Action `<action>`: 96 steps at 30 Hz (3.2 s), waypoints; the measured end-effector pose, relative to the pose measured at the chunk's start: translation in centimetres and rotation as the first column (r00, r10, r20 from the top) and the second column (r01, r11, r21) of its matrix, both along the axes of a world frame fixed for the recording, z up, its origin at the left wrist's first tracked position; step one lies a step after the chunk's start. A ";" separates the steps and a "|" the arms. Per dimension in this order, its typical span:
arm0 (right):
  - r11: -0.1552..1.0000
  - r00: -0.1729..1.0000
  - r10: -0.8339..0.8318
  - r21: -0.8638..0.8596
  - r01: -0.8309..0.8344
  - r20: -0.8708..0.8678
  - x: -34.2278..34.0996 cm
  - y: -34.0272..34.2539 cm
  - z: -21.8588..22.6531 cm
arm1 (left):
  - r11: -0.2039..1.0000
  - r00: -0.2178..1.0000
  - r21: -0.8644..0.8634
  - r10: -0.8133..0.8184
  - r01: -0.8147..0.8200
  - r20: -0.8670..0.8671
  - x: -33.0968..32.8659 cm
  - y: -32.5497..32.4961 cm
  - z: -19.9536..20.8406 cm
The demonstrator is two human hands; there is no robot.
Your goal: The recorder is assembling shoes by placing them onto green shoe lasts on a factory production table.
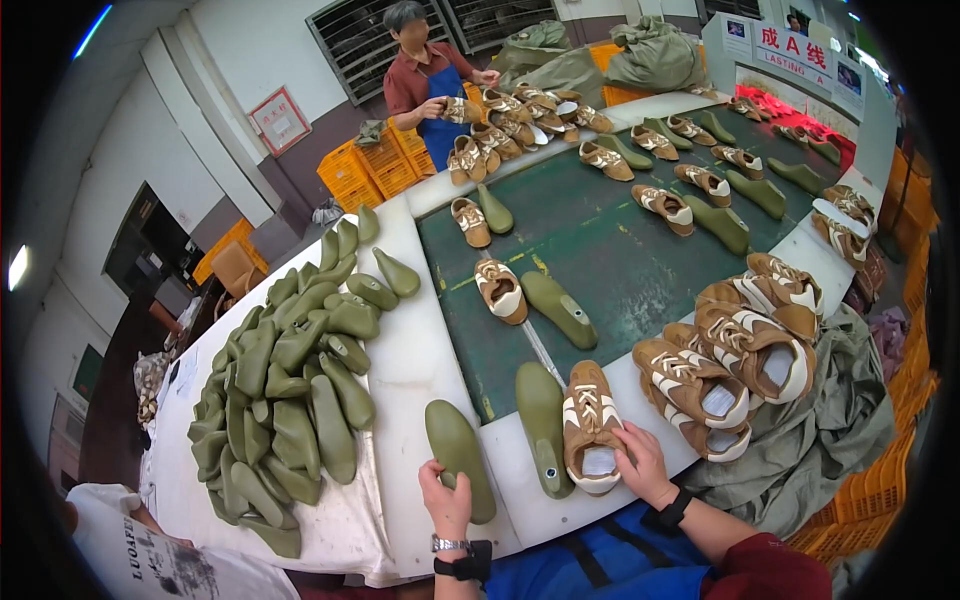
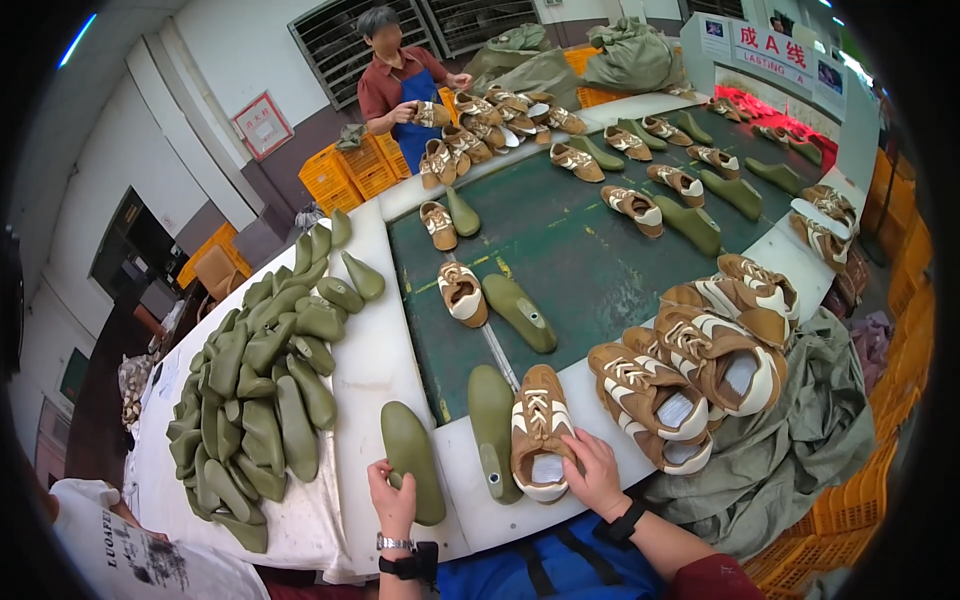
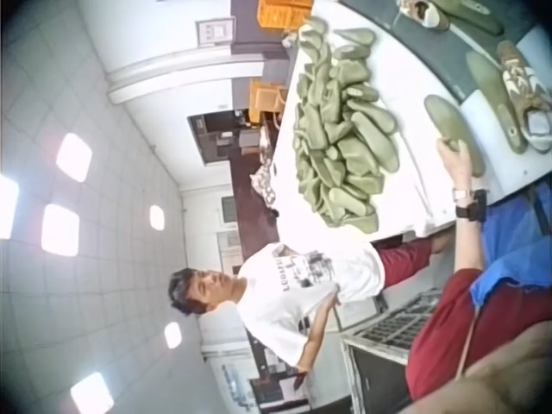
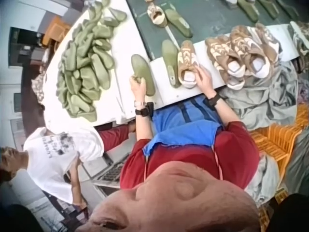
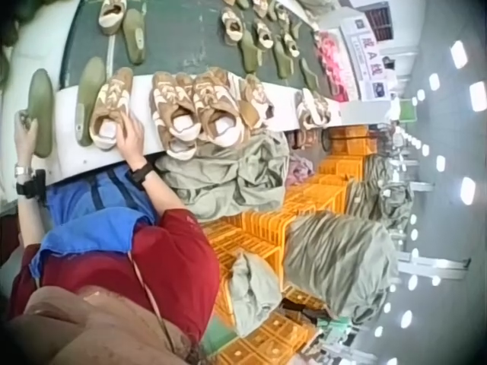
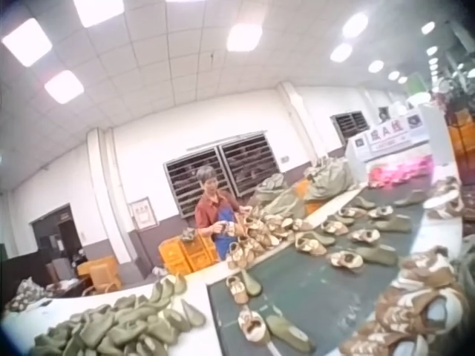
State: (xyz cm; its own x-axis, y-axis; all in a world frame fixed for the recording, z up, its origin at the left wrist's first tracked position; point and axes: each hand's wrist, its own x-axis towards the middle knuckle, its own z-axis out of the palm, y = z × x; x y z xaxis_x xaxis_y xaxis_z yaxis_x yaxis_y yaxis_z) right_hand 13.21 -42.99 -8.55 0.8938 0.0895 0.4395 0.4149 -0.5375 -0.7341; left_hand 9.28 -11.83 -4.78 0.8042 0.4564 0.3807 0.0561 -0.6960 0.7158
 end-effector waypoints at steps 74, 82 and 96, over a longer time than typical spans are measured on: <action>0.995 0.990 0.031 -0.087 -0.043 -0.137 0.4 0.9 -0.7 | 0.770 0.523 0.424 0.636 -0.477 -0.567 15.0 29.3 1.4; 0.995 0.988 0.052 -0.077 -0.064 -0.143 0.4 1.2 -0.5 | 0.907 0.800 0.127 0.414 -0.401 -0.433 9.8 29.9 3.7; 0.999 0.991 0.045 -0.016 -0.047 -0.124 0.6 1.1 -0.3 | 0.816 0.979 -0.541 0.175 -0.203 -0.104 -5.8 10.9 7.6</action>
State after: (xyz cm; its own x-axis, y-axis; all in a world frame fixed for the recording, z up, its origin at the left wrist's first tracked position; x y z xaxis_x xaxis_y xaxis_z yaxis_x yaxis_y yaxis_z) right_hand 13.81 -41.85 -8.83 0.9358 0.1389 0.3240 0.3463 -0.5339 -0.7714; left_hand 3.50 -0.90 2.80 0.6911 0.7226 -0.0125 0.1894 -0.1644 0.9680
